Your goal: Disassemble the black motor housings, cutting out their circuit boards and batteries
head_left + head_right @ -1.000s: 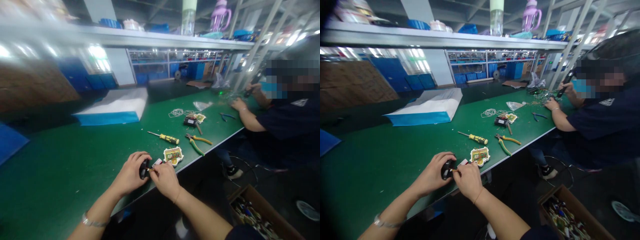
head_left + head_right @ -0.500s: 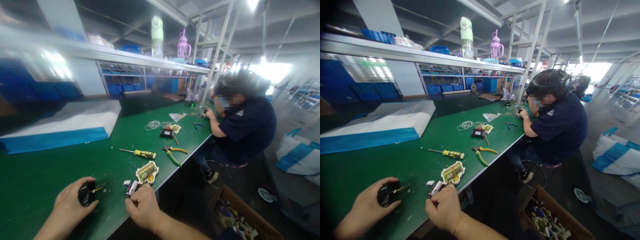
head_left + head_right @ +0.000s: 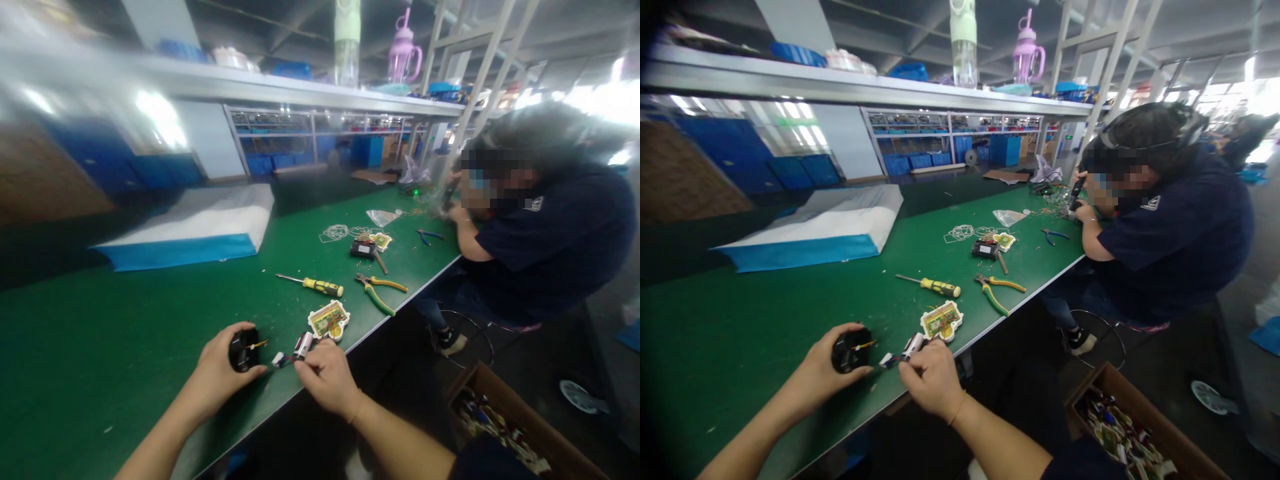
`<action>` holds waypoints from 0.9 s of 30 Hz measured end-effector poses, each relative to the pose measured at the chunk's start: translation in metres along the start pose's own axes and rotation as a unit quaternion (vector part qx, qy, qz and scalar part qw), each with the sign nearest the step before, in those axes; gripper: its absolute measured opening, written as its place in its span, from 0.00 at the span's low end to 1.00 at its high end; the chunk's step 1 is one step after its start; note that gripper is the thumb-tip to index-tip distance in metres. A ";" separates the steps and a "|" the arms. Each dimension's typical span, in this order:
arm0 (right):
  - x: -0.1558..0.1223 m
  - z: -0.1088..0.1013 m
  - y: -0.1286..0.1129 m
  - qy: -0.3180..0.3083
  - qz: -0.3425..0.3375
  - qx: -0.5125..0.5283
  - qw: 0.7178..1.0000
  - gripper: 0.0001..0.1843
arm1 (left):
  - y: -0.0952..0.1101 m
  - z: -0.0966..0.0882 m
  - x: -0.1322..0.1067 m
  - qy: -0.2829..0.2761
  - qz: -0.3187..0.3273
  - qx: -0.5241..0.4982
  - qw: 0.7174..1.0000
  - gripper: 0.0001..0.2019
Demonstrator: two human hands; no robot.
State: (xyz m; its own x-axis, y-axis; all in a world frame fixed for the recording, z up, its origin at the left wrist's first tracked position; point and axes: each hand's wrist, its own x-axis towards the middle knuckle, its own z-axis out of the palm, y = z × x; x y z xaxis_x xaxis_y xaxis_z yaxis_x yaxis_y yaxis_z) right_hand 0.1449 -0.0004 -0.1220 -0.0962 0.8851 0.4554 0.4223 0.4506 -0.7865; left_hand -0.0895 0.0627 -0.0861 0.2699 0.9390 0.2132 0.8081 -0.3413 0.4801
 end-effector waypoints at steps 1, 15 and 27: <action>-0.001 -0.003 0.000 0.001 0.014 0.051 0.999 0.24 | 0.004 -0.002 -0.002 -0.003 -0.001 -0.002 1.000 0.35; -0.003 -0.020 0.011 0.050 0.167 0.371 0.912 0.27 | 0.033 -0.008 -0.013 0.006 -0.016 -0.045 0.999 0.36; 0.031 -0.157 -0.050 0.203 0.060 0.396 0.894 0.27 | 0.030 -0.007 -0.012 0.002 -0.013 -0.030 0.999 0.36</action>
State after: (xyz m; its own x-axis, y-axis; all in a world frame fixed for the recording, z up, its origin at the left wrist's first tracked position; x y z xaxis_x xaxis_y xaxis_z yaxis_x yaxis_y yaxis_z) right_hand 0.2626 -0.0138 -0.0031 0.3094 0.8898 0.3356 -0.3776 0.4388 -0.8154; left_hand -0.0721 0.0414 -0.0686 0.2478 0.9473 0.2029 0.7818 -0.3192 0.5356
